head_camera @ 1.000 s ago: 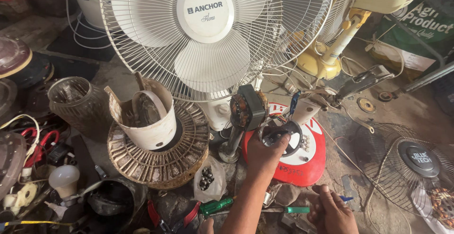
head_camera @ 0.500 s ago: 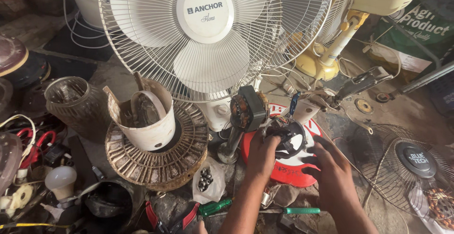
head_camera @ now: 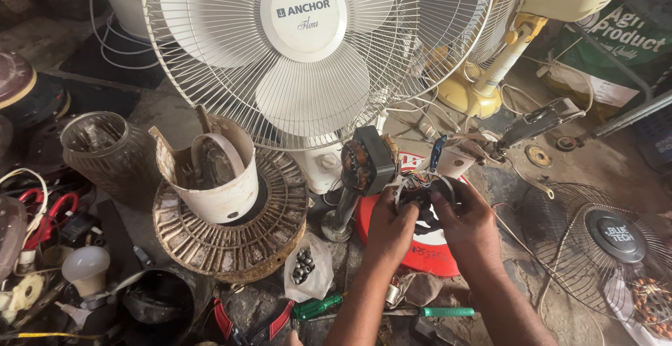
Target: The person sits on the floor of a cluttered fan repair workshop and services a table fan. They use a screwdriver to loosen the fan motor shaft assembly, remove the rotor and bearing parts by hand, apply oil from a plastic bottle to the motor housing, and reassemble the fan head components on the red fan base.
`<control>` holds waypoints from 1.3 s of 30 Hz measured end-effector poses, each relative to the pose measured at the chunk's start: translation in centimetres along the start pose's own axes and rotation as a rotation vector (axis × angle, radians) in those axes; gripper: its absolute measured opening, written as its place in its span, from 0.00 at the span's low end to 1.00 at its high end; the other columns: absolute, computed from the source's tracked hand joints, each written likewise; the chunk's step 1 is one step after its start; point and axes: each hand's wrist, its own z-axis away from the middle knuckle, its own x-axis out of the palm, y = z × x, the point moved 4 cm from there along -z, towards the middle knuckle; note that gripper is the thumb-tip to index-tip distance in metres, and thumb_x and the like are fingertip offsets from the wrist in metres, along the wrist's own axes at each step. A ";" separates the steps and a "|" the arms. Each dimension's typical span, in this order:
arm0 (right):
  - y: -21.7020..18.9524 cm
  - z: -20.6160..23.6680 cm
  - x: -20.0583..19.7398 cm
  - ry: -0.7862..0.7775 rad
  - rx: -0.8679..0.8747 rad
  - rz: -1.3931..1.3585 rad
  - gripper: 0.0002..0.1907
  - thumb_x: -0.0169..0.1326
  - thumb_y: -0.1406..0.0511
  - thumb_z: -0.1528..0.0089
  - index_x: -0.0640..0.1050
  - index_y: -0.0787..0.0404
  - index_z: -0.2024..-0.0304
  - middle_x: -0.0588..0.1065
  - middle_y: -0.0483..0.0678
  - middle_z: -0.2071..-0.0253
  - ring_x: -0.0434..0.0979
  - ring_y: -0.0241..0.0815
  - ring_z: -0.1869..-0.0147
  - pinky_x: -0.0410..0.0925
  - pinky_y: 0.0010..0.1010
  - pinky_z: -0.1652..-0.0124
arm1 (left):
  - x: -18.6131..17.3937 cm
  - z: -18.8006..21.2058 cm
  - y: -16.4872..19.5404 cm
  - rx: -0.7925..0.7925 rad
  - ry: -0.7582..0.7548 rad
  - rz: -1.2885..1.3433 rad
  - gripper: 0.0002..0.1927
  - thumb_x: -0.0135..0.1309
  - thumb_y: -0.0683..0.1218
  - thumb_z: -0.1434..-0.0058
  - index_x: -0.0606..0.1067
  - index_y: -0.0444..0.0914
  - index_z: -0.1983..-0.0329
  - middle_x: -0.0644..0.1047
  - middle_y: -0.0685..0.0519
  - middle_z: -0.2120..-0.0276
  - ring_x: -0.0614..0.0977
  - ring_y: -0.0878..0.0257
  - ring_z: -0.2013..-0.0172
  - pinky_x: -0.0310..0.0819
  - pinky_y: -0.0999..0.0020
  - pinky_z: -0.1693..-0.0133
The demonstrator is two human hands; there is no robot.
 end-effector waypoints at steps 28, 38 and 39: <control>1.9 0.5 2.4 -0.027 0.051 -0.414 0.14 0.54 0.67 0.35 0.78 0.69 0.49 0.81 0.50 0.58 0.79 0.35 0.57 0.73 0.29 0.56 | -0.1 0.2 0.6 -0.167 0.169 -0.096 0.16 0.61 0.40 0.41 0.77 0.33 0.49 0.83 0.51 0.60 0.83 0.67 0.63 0.80 0.72 0.59; 3.3 2.6 -2.0 0.104 0.160 -0.287 0.17 0.48 0.70 0.36 0.77 0.66 0.46 0.79 0.52 0.56 0.80 0.39 0.55 0.75 0.31 0.53 | 0.5 0.7 2.9 -0.029 0.231 -0.229 0.15 0.61 0.42 0.42 0.79 0.32 0.52 0.84 0.50 0.63 0.84 0.65 0.65 0.79 0.69 0.60; 3.4 2.9 -2.4 0.127 0.247 -0.417 0.16 0.48 0.69 0.34 0.78 0.64 0.45 0.78 0.52 0.56 0.80 0.40 0.54 0.74 0.32 0.52 | 0.6 0.8 3.3 0.080 0.211 -0.303 0.14 0.61 0.42 0.41 0.80 0.32 0.53 0.85 0.50 0.62 0.85 0.66 0.63 0.79 0.70 0.58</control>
